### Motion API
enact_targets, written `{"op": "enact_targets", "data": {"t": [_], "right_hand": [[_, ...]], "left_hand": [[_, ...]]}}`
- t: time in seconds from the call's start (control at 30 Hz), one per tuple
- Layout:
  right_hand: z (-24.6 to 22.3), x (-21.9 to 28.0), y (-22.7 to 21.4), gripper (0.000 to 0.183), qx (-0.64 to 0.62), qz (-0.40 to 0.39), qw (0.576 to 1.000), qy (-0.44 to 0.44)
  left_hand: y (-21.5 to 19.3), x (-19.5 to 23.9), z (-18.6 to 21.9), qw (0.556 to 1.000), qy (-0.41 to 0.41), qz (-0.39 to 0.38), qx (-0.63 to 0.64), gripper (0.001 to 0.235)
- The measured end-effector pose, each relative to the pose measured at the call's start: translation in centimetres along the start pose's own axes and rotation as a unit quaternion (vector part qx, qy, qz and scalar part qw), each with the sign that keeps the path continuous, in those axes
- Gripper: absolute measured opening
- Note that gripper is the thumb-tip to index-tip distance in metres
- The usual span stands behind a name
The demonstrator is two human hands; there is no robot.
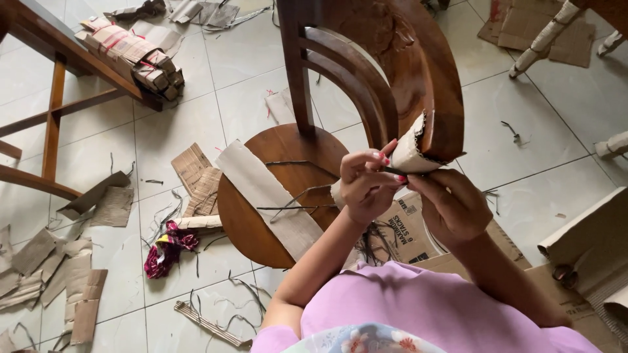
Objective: Wrapping a wooden chair leg with cardboard and securing it with wire for protection.
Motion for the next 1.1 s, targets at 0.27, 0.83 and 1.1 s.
{"op": "enact_targets", "data": {"t": [0.27,0.83,1.1], "right_hand": [[-0.9,-2.0,0.4,0.015,0.053,-0.155,0.981,0.104],[2.9,1.2,1.0,0.015,-0.156,-0.144,0.941,0.262],[2.0,-1.3,0.3,0.013,-0.129,-0.135,0.963,0.194]], "left_hand": [[-0.7,0.0,-0.9,0.998,-0.045,0.027,0.022,0.022],[-0.2,1.5,-0.9,0.998,-0.054,-0.029,0.029,0.029],[-0.5,1.4,-0.3,0.979,-0.199,0.037,-0.009,0.016]]}}
Point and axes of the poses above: each hand's wrist, its own x-axis away from the middle knuckle, its own y-axis out of the palm, z = x × y, the point moved 8 cm from there along -x, towards the middle knuckle, and after that the axes turned 9 degrees about -z, right-handed, at the moved point
